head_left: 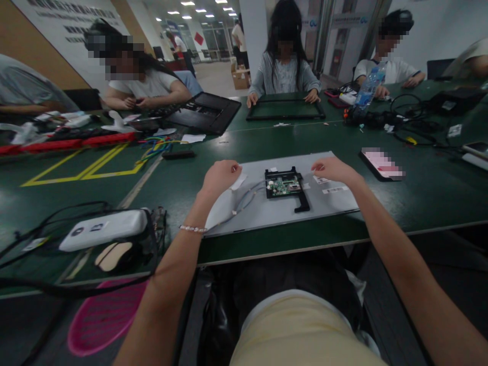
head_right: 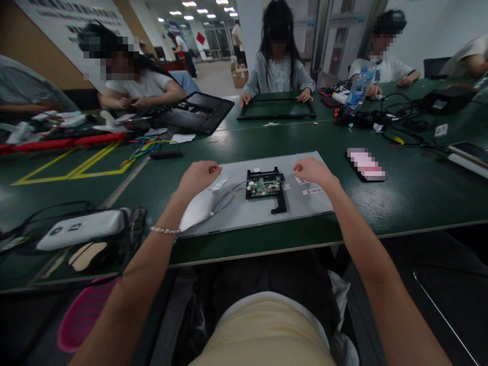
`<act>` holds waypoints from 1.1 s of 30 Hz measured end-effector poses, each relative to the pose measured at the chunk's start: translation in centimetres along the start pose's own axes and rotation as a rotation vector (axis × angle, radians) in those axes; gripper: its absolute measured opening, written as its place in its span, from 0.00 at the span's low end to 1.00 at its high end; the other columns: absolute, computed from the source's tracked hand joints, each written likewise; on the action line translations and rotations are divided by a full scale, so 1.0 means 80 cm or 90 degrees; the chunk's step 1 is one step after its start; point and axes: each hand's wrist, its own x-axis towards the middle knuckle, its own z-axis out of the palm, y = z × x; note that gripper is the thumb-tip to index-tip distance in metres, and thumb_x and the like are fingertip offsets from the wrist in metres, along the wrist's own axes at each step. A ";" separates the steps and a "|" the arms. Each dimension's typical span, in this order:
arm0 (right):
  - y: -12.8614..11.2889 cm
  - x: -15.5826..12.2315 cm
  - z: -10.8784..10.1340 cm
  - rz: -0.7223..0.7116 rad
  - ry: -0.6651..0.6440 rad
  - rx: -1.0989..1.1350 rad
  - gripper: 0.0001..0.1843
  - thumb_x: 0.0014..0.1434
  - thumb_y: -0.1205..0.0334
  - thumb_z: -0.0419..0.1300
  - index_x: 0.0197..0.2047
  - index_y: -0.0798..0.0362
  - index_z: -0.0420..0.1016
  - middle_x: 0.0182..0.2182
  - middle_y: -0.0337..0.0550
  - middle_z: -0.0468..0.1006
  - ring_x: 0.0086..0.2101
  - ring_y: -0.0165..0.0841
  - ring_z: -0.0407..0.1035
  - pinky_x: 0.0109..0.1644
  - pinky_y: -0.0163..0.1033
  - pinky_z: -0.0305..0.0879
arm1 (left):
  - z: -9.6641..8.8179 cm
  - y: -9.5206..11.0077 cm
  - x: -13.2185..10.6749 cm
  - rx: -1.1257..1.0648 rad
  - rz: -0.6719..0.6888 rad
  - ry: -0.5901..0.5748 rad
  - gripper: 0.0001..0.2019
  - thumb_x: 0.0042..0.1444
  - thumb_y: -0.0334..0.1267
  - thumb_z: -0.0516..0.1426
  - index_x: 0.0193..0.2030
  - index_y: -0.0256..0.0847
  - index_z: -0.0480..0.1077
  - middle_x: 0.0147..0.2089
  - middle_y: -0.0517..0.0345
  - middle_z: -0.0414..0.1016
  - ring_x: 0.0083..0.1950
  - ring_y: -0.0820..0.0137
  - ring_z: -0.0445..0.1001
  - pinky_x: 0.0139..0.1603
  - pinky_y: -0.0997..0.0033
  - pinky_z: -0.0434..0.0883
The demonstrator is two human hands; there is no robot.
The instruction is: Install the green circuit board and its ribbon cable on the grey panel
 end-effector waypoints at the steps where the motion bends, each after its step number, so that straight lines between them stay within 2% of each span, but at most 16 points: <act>1: 0.000 0.000 0.001 0.000 -0.013 -0.008 0.13 0.55 0.64 0.57 0.42 0.55 0.79 0.39 0.49 0.80 0.39 0.39 0.73 0.43 0.39 0.66 | 0.000 0.000 0.000 0.003 0.001 -0.003 0.17 0.59 0.44 0.49 0.36 0.37 0.76 0.35 0.47 0.78 0.35 0.64 0.74 0.30 0.72 0.63; 12: 0.009 0.002 -0.004 0.015 0.031 -0.009 0.14 0.58 0.61 0.55 0.43 0.55 0.79 0.42 0.49 0.80 0.42 0.39 0.73 0.46 0.39 0.66 | 0.003 0.000 0.003 0.014 0.007 -0.033 0.17 0.59 0.43 0.49 0.37 0.38 0.76 0.35 0.48 0.78 0.35 0.64 0.74 0.32 0.72 0.65; 23: 0.005 0.003 0.000 0.004 -0.020 -0.027 0.12 0.56 0.61 0.57 0.39 0.54 0.80 0.39 0.48 0.81 0.39 0.38 0.73 0.42 0.37 0.65 | 0.005 0.004 0.002 0.014 0.001 -0.049 0.18 0.59 0.45 0.48 0.38 0.38 0.76 0.37 0.48 0.79 0.38 0.63 0.75 0.36 0.72 0.67; 33: 0.002 0.002 -0.002 -0.006 -0.036 -0.022 0.14 0.58 0.59 0.56 0.41 0.54 0.80 0.42 0.49 0.80 0.42 0.40 0.72 0.43 0.38 0.65 | 0.005 0.007 0.000 0.026 0.017 -0.066 0.19 0.59 0.46 0.47 0.39 0.39 0.77 0.38 0.49 0.79 0.39 0.63 0.75 0.36 0.72 0.67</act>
